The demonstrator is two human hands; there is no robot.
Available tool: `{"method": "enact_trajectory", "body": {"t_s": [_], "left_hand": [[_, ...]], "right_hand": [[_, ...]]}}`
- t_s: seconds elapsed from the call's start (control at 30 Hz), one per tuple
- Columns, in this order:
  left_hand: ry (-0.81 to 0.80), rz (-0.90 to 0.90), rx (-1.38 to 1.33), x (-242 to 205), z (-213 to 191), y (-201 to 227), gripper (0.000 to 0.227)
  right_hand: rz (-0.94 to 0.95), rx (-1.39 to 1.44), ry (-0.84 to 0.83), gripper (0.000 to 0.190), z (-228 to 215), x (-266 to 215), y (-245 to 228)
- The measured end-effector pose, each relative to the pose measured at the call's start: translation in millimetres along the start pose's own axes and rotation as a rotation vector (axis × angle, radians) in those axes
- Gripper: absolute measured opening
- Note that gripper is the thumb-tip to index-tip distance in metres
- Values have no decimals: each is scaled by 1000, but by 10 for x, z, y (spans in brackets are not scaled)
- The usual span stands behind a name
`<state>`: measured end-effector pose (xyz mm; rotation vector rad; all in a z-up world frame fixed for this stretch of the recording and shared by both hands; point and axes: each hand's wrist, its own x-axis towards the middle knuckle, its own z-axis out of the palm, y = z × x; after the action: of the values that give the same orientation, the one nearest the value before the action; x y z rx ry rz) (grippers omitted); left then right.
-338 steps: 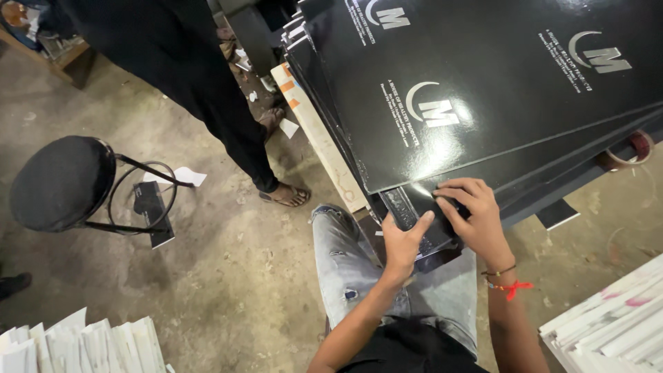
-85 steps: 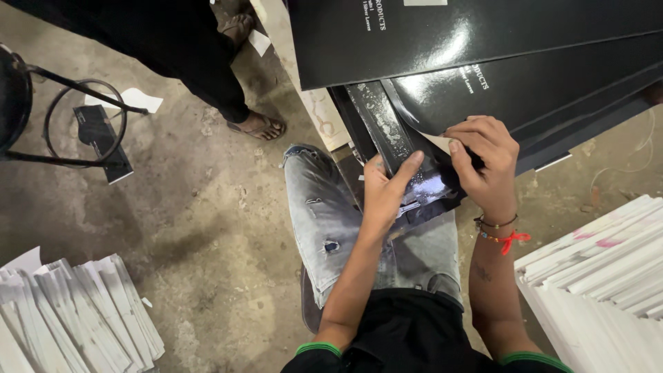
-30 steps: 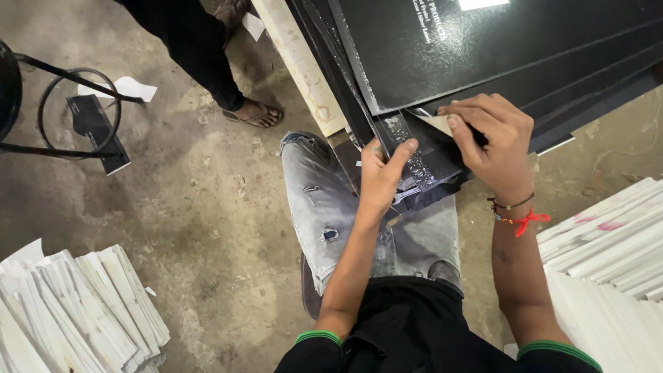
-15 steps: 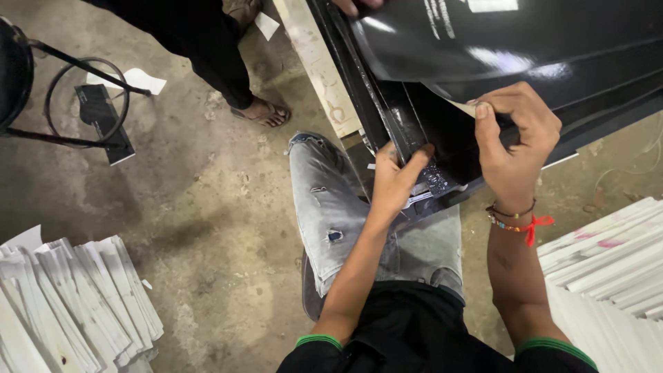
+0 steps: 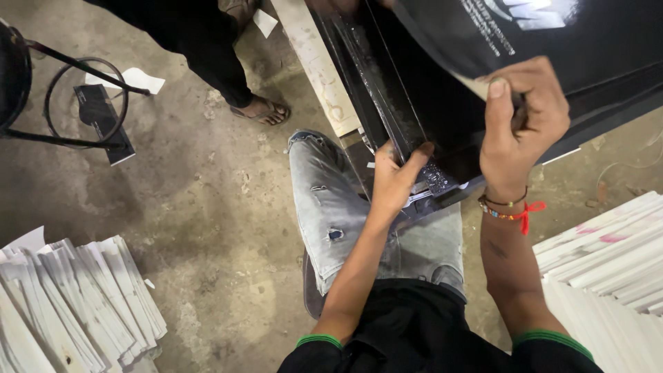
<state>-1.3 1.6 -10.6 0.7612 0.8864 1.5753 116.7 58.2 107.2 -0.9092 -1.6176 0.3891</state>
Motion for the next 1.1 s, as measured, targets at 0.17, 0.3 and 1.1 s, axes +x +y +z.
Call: {"method": "enact_trajectory", "body": {"t_s": [0.17,0.3,1.1], "left_hand": [[36,-38,21,-5,15,10,8],[52,-104,-83,12,8,-71,12],[-12,-92,-94,18,-47,-20,14]], "right_hand": [[-125,-21,-37,8,204,228,-260],[-229,38,-257,2,489,345,-258],[-30,-418,-629,62,-380,-93,-13]]}}
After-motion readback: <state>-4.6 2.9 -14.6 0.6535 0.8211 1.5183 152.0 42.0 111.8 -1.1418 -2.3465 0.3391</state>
